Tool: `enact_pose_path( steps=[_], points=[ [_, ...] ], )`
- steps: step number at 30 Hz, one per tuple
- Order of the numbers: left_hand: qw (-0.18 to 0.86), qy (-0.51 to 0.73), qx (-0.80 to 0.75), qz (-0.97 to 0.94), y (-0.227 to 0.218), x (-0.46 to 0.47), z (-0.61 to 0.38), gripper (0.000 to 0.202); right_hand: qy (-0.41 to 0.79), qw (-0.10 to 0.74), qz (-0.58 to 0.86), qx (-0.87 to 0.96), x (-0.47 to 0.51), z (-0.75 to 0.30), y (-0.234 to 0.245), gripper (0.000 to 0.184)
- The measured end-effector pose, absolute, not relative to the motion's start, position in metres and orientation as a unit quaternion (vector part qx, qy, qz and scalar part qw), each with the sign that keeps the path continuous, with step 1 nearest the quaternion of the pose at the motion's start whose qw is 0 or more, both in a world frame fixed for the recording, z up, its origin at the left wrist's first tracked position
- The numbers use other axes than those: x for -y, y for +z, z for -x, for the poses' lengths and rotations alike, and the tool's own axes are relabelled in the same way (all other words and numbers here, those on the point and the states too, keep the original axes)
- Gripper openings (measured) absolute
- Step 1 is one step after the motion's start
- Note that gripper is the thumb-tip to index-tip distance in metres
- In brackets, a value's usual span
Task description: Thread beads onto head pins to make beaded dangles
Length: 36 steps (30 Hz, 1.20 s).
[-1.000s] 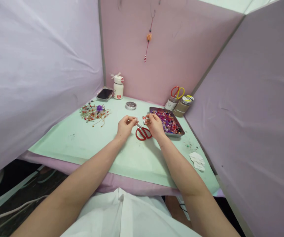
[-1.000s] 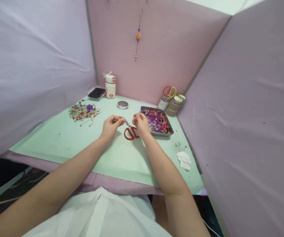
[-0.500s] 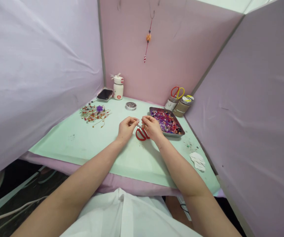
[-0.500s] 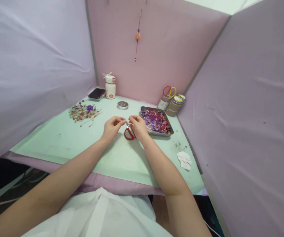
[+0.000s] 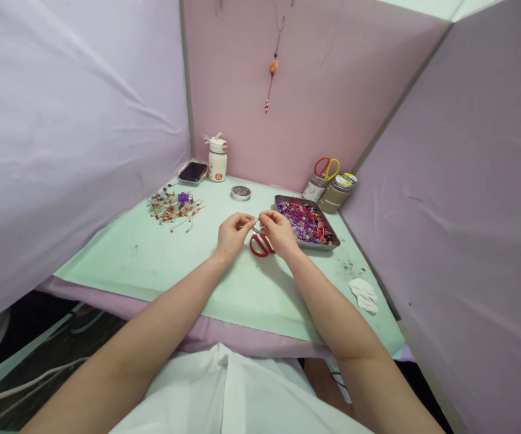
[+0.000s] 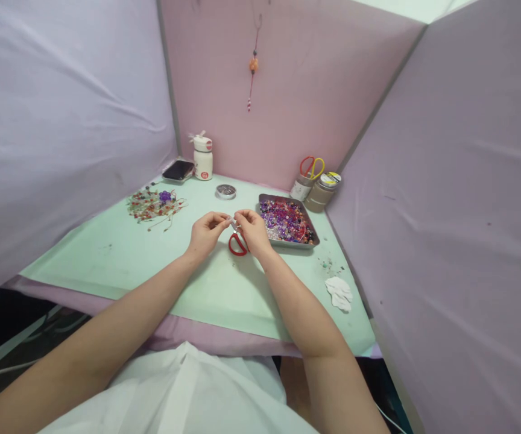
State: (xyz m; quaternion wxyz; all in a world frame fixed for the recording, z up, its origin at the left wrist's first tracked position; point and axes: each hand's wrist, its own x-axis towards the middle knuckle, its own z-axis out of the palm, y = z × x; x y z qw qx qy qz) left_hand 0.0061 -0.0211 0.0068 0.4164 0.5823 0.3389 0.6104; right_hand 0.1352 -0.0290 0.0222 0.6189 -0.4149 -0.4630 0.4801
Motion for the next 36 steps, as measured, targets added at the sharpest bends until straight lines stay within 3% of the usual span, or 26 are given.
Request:
enact_pose_path(
  steps=[18,36],
  points=[
    [0.548,0.616,-0.316,-0.470,0.0148,0.0247,-0.0074,0.027,0.463,0.602,0.437,0.482,0.0326,-0.1333,0.0241,0.013],
    [0.528,0.651,-0.302,-0.453,0.0121,0.0221,-0.0080,0.025,0.102,0.506,0.478,0.710,0.0381,-0.1356,0.0234,0.005]
  ],
)
